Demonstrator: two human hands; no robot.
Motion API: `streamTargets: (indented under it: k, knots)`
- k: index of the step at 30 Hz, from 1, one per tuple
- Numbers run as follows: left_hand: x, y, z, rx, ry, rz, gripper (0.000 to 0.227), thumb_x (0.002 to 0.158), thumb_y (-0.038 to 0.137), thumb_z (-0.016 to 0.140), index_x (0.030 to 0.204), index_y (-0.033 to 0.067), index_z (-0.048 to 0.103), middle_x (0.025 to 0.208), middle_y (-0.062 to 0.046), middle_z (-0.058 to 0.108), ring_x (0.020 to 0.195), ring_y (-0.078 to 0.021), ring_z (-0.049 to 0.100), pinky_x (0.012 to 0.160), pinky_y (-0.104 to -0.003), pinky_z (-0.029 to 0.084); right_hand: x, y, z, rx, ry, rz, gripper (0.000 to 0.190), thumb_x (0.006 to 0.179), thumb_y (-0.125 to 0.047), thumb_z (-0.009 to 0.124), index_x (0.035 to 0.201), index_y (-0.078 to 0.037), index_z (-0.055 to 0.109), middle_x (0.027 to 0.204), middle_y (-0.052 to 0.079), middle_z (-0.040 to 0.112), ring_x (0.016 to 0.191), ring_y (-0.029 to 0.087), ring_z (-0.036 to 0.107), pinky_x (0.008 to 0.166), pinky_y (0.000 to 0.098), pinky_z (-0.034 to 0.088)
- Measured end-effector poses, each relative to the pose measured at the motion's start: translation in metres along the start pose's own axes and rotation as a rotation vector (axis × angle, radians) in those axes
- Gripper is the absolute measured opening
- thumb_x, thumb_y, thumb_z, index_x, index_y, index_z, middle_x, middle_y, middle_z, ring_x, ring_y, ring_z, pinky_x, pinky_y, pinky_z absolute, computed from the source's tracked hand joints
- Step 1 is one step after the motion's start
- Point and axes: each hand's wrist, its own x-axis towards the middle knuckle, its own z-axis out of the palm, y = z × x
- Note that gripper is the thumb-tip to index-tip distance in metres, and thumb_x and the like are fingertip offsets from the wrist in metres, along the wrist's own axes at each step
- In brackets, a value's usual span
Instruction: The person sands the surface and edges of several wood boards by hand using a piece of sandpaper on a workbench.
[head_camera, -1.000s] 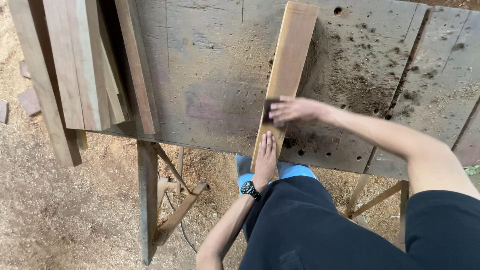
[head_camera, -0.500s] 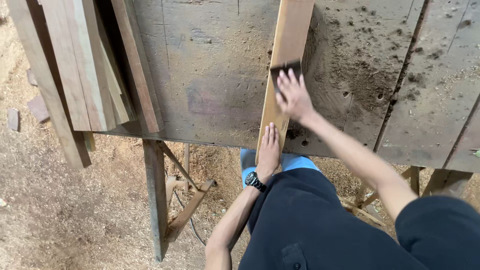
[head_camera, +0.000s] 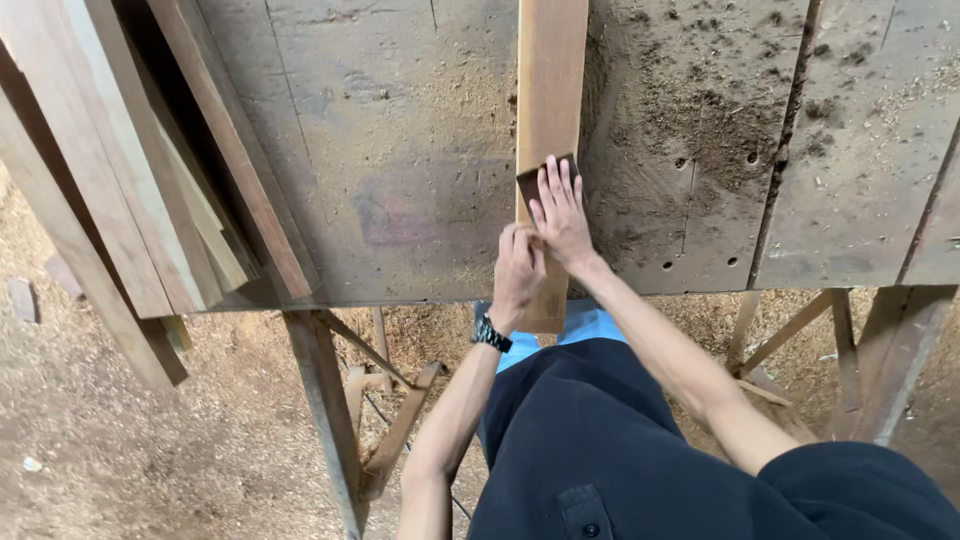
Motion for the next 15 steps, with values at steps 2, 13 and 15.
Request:
streamTargets:
  k: [2,13,15]
  knots:
    - [-0.017,-0.004,0.002,-0.002,-0.031,0.033,0.029,0.089,-0.002,0.061,0.117,0.0010,0.055,0.126,-0.020,0.056,0.119,-0.0372,0.058,0.099,-0.042,0.053,-0.007,-0.009,0.005,-0.020,0.002,0.055,0.059,0.111,-0.030,0.042,0.160,0.001,0.030,0.170,0.018,0.018,0.158,0.034,0.014,0.128,0.0537,0.011]
    - [-0.053,-0.032,0.012,0.301,-0.351,0.162,0.070,0.096,0.013,0.061,0.151,-0.0144,0.028,0.160,-0.034,0.024,0.152,-0.0446,0.023,0.125,-0.046,0.028,0.150,0.021,-0.005,-0.154,-0.019,0.187,0.062,0.117,-0.033,0.024,0.165,0.004,0.013,0.172,0.019,0.002,0.160,0.032,-0.001,0.132,0.0533,0.004]
    - [-0.052,-0.025,0.013,0.385,-0.388,0.173,0.068,0.096,0.013,0.057,0.151,-0.0163,0.028,0.161,-0.035,0.022,0.154,-0.0456,0.019,0.127,-0.047,0.024,0.198,0.034,-0.005,-0.181,0.032,0.231,0.059,0.119,-0.032,0.022,0.168,0.000,0.011,0.174,0.015,0.001,0.162,0.030,-0.001,0.135,0.0522,0.004]
